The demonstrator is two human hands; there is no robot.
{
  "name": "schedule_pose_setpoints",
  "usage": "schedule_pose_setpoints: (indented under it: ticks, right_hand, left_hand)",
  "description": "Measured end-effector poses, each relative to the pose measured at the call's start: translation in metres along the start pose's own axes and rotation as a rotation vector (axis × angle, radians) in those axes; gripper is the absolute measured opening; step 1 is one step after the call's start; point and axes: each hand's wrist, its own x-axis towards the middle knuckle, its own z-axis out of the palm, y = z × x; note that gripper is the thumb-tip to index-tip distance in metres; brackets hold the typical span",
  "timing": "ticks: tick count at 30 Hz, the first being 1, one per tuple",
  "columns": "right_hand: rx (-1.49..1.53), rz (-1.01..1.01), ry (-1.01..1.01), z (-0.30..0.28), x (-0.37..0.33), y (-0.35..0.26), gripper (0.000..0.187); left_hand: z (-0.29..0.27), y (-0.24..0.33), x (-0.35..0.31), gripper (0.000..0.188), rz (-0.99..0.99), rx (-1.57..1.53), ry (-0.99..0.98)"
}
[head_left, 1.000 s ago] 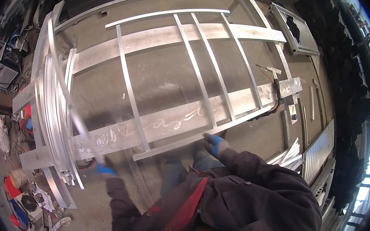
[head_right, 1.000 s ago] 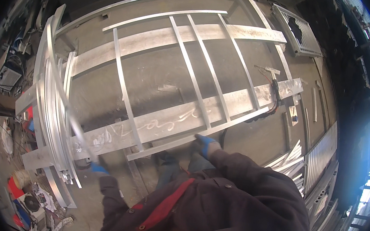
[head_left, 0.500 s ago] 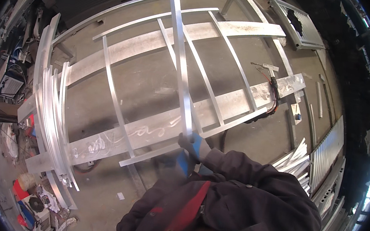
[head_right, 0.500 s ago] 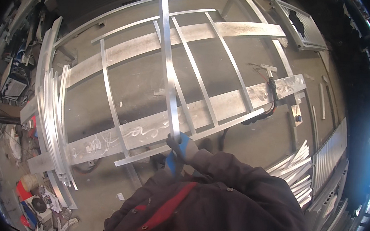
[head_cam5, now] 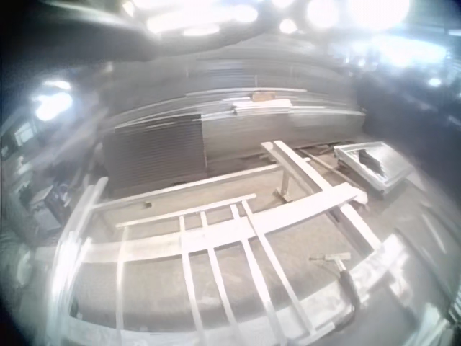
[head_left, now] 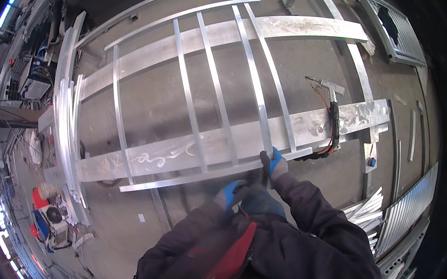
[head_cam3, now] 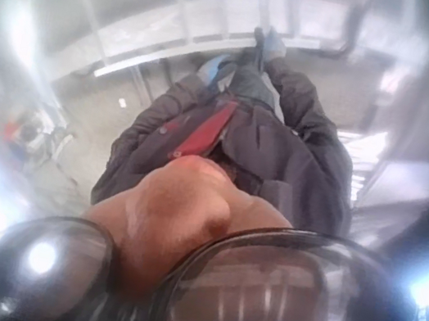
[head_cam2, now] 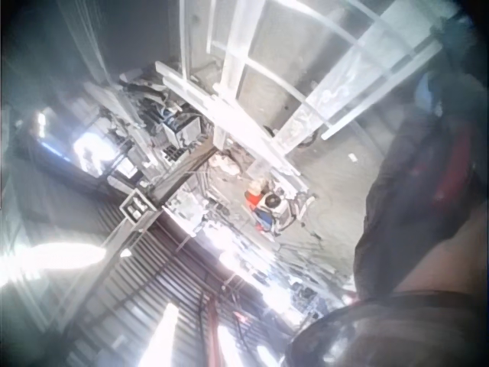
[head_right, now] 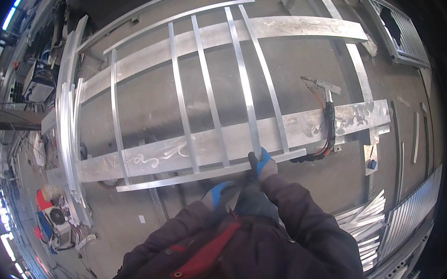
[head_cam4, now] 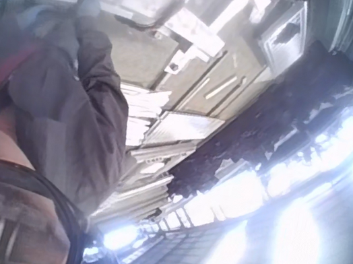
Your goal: The person uses a pneumatic nail gun to fasten metal strips to a metal frame, then places additional metal strips across the frame to form a grid. The person repeatedly positions and secures the strips by hand.
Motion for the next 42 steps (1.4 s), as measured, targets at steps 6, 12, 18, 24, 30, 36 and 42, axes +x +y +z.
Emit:
schedule_pose_setpoints:
  ticks: [6, 12, 18, 24, 30, 36, 42]
  right_hand:
    - [0.058, 0.055, -0.069, -0.005, 0.055, 0.015, 0.058]
    - [0.007, 0.166, -0.14, 0.013, 0.097, 0.01, 0.067]
    - [0.057, 0.148, -0.127, 0.026, 0.115, 0.009, 0.067]
    - [0.042, 0.147, -0.116, 0.031, 0.123, 0.005, 0.066]
    - [-0.06, 0.051, -0.07, 0.028, 0.121, -0.006, 0.065]
    - [-0.11, 0.066, -0.1, 0.029, 0.119, -0.015, 0.069]
    - [-0.197, 0.065, -0.113, 0.028, 0.125, -0.019, 0.077]
  left_hand:
    - [0.037, -0.127, 0.07, 0.03, 0.046, -0.3, 0.498]
    - [0.071, -0.185, 0.119, 0.029, 0.034, -0.6, 0.738]
    - [0.048, -0.142, 0.118, 0.046, -0.103, -1.15, 0.477]
    - [0.032, -0.119, 0.118, 0.057, -0.176, -1.02, 0.336]
    - [0.037, -0.142, 0.122, 0.056, -0.092, -0.875, 0.353]
    - [0.038, -0.147, 0.122, 0.056, -0.157, -0.953, 0.416]
    - [0.026, -0.131, 0.118, 0.062, -0.284, -0.908, 0.343]
